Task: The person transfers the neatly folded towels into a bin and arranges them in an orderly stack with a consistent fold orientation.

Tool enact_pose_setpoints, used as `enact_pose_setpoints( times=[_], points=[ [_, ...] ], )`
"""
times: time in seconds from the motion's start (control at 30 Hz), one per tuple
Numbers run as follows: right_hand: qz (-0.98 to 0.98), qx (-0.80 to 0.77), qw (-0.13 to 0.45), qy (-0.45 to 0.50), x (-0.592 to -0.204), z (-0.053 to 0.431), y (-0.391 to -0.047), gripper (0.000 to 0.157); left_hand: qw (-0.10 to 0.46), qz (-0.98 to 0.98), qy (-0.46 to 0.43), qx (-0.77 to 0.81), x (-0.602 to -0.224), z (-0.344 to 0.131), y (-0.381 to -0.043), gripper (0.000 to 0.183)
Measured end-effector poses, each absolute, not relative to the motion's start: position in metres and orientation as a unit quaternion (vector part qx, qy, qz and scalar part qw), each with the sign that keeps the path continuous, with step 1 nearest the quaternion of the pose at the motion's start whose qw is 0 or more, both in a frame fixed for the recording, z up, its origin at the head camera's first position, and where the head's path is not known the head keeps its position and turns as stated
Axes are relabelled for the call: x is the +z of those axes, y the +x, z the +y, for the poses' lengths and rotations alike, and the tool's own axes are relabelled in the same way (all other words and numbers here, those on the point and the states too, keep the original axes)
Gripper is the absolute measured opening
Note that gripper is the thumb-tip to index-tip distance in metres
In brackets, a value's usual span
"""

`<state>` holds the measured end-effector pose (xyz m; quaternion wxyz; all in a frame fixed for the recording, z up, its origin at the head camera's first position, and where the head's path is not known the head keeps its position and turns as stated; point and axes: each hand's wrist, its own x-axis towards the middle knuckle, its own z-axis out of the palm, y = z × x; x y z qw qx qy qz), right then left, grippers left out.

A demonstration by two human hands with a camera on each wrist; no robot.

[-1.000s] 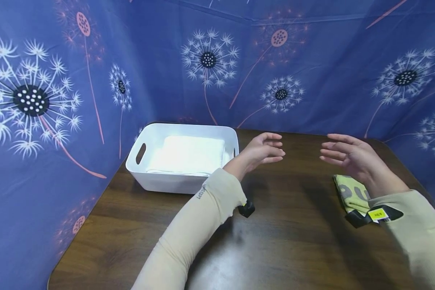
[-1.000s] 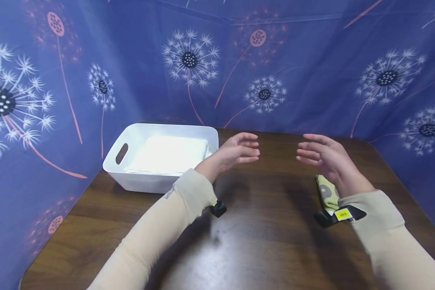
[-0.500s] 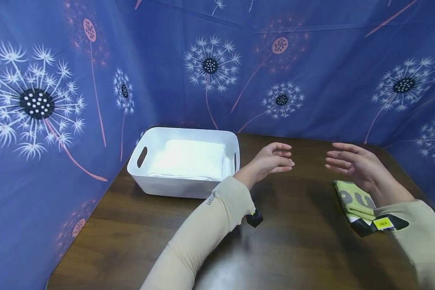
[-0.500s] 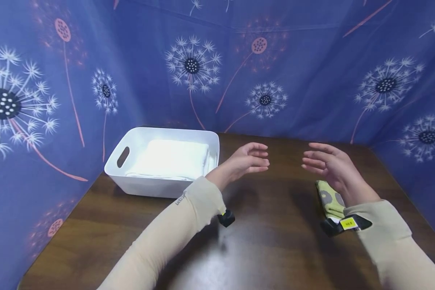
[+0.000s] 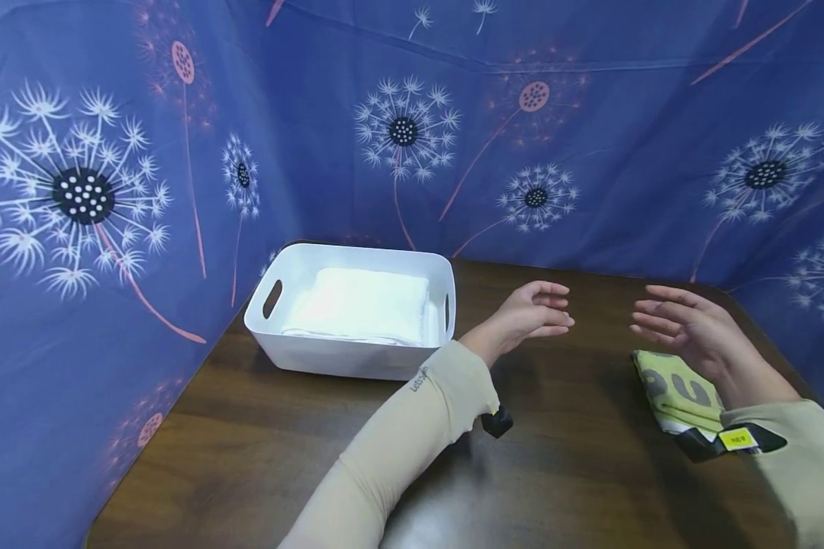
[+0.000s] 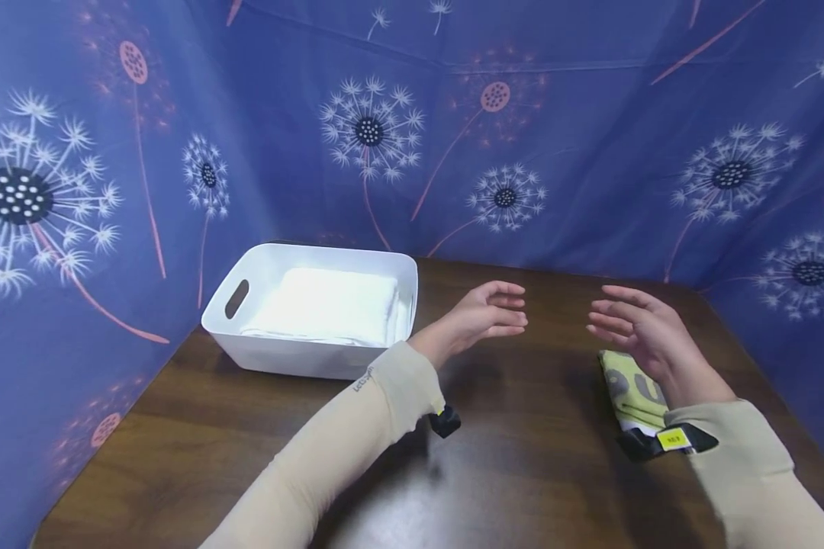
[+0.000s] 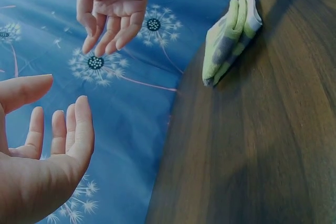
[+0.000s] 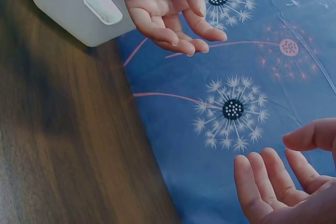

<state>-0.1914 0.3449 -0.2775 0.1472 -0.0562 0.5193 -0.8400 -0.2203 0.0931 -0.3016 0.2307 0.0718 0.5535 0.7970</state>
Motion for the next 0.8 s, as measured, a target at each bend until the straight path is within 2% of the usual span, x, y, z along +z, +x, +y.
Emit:
enact_pose_setpoints(
  times=[0.4,0.8],
  points=[
    [0.498,-0.854,0.131,-0.068,-0.285,0.358,-0.194,0.033,0.221,0.555,0.06,0.8,-0.31,0.108,-0.226,0.042],
    [0.506,-0.852,0.123,-0.057,-0.302,0.37,-0.189,0.032,0.239,0.55,0.049,0.799,-0.332,0.133,-0.217,0.039]
  ],
)
